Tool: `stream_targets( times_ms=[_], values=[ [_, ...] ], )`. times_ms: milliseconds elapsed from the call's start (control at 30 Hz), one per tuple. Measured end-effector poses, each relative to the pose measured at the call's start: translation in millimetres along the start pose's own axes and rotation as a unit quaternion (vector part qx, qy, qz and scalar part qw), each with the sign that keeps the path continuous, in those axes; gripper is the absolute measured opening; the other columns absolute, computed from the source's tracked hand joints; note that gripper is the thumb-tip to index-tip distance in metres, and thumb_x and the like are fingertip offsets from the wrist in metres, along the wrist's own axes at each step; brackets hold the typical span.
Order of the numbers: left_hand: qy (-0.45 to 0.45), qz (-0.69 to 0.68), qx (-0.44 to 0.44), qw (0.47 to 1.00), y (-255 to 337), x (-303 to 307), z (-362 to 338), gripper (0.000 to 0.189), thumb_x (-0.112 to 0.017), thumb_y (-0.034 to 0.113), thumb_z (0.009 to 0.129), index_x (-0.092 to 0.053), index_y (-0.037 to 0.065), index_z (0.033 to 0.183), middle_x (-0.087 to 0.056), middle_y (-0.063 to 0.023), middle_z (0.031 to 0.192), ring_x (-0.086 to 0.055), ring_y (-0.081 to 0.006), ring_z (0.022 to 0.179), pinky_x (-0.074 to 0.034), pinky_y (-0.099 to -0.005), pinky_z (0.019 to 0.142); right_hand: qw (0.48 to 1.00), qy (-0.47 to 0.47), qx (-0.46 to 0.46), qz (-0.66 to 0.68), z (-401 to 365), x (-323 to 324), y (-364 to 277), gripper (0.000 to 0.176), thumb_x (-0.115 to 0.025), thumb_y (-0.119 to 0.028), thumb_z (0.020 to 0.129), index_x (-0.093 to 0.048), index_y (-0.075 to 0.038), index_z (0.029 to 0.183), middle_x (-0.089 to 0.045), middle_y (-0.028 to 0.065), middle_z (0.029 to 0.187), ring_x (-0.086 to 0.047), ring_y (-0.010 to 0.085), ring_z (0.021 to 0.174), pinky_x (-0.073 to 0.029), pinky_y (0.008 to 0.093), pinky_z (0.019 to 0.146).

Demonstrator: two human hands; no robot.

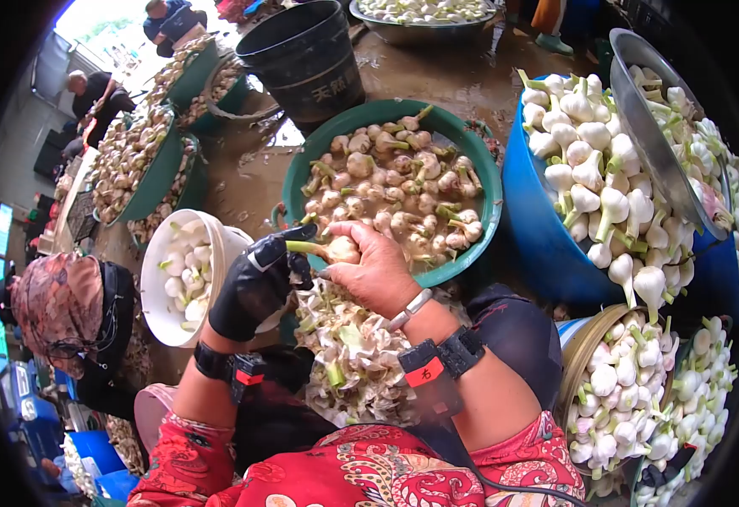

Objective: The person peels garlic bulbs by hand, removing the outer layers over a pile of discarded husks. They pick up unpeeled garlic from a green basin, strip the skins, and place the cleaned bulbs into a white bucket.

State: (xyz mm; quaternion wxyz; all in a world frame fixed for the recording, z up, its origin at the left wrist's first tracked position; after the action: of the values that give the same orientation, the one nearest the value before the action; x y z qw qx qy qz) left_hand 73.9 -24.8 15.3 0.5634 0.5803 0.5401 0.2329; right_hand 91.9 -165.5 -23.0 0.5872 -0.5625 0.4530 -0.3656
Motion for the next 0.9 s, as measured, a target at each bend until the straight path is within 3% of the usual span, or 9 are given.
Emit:
stream_targets(
  times_ms=[67,167,200,433,500,633,767,833,900],
  values=[
    [0.081,0.053,-0.108,0.989,10,1,-11,0.034,-0.051,0.020,0.093,-0.056,0.000,0.120,-0.063,-0.0067,0.097,-0.059,-0.0121,0.088,-0.048,-0.0266,0.079,1.000,-0.003,0.024,0.011,0,-8,-10,0.053,-0.069,0.003,0.073,-0.050,-0.005,0.122,-0.060,0.0013,0.099,-0.058,0.0083,0.086,-0.050,0.0229,0.077],
    [0.120,0.040,-0.133,0.983,-5,7,-10,0.029,-0.057,0.014,0.089,-0.059,0.000,0.115,-0.063,-0.0058,0.104,-0.058,-0.0124,0.093,-0.047,-0.0270,0.083,0.998,-0.024,0.003,0.064,-5,-21,-17,0.056,-0.070,0.005,0.072,-0.048,-0.004,0.123,-0.060,0.0030,0.104,-0.059,0.0091,0.089,-0.050,0.0243,0.079],
    [0.122,0.157,-0.193,0.961,-1,9,-11,0.028,-0.059,0.011,0.088,-0.060,0.000,0.113,-0.063,-0.0052,0.104,-0.058,-0.0124,0.093,-0.047,-0.0265,0.082,0.997,-0.016,0.018,0.076,-7,-22,-21,0.054,-0.072,0.006,0.069,-0.051,-0.004,0.118,-0.059,0.0030,0.102,-0.059,0.0092,0.087,-0.051,0.0239,0.077],
    [0.132,-0.027,-0.074,0.988,-13,4,0,0.026,-0.059,0.011,0.087,-0.061,0.000,0.111,-0.063,-0.0062,0.103,-0.058,-0.0116,0.090,-0.047,-0.0253,0.079,0.994,0.023,0.023,0.109,-7,-6,-18,0.048,-0.074,0.005,0.068,-0.056,0.000,0.112,-0.062,0.0036,0.097,-0.059,0.0095,0.086,-0.051,0.0237,0.075],
    [0.117,0.204,-0.160,0.959,3,-2,-3,0.027,-0.058,0.010,0.088,-0.060,-0.001,0.112,-0.063,-0.0053,0.099,-0.058,-0.0110,0.088,-0.047,-0.0240,0.078,0.985,0.016,-0.025,0.171,-6,-2,-11,0.046,-0.074,0.004,0.069,-0.056,-0.001,0.112,-0.063,0.0035,0.094,-0.059,0.0099,0.084,-0.051,0.0244,0.076],
    [0.140,0.290,-0.268,0.908,9,-5,-7,0.028,-0.057,0.008,0.087,-0.058,-0.002,0.113,-0.062,-0.0036,0.093,-0.055,-0.0102,0.078,-0.044,-0.0228,0.073,0.991,0.020,-0.019,0.135,-7,1,-14,0.047,-0.070,0.004,0.073,-0.053,-0.001,0.117,-0.061,0.0038,0.099,-0.059,0.0107,0.087,-0.050,0.0251,0.079],
    [0.107,0.276,-0.189,0.936,12,-11,-5,0.029,-0.059,0.007,0.086,-0.058,-0.002,0.113,-0.063,-0.0036,0.093,-0.056,-0.0108,0.080,-0.044,-0.0230,0.075,0.990,0.031,0.002,0.134,-10,-4,-17,0.049,-0.069,0.004,0.074,-0.052,-0.001,0.120,-0.061,0.0045,0.100,-0.059,0.0106,0.089,-0.051,0.0254,0.080],
    [0.140,-0.014,-0.060,0.988,-13,2,5,0.030,-0.060,0.004,0.084,-0.058,-0.002,0.113,-0.064,-0.0046,0.094,-0.059,-0.0118,0.084,-0.047,-0.0244,0.078,0.992,0.014,0.013,0.125,-10,-8,-18,0.050,-0.068,0.004,0.077,-0.049,0.000,0.123,-0.061,0.0045,0.102,-0.059,0.0108,0.091,-0.050,0.0256,0.082],
    [0.140,-0.021,-0.052,0.989,-18,5,6,0.029,-0.061,0.002,0.083,-0.059,-0.002,0.111,-0.065,-0.0052,0.095,-0.060,-0.0125,0.085,-0.048,-0.0254,0.078,0.992,0.033,0.033,0.115,-5,-10,-2,0.045,-0.067,-0.001,0.079,-0.051,0.000,0.122,-0.061,0.0039,0.098,-0.059,0.0097,0.085,-0.051,0.0250,0.076]
  ],
)
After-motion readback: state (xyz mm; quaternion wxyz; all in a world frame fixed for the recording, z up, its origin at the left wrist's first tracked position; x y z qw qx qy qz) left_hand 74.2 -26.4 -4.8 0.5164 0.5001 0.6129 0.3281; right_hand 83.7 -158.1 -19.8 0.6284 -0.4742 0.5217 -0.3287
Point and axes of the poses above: each hand's wrist, its own z-axis towards the middle knuckle, its own x-axis out of the back of the hand, y = z × x, the point moved 7 cm from there along z, towards the middle knuckle
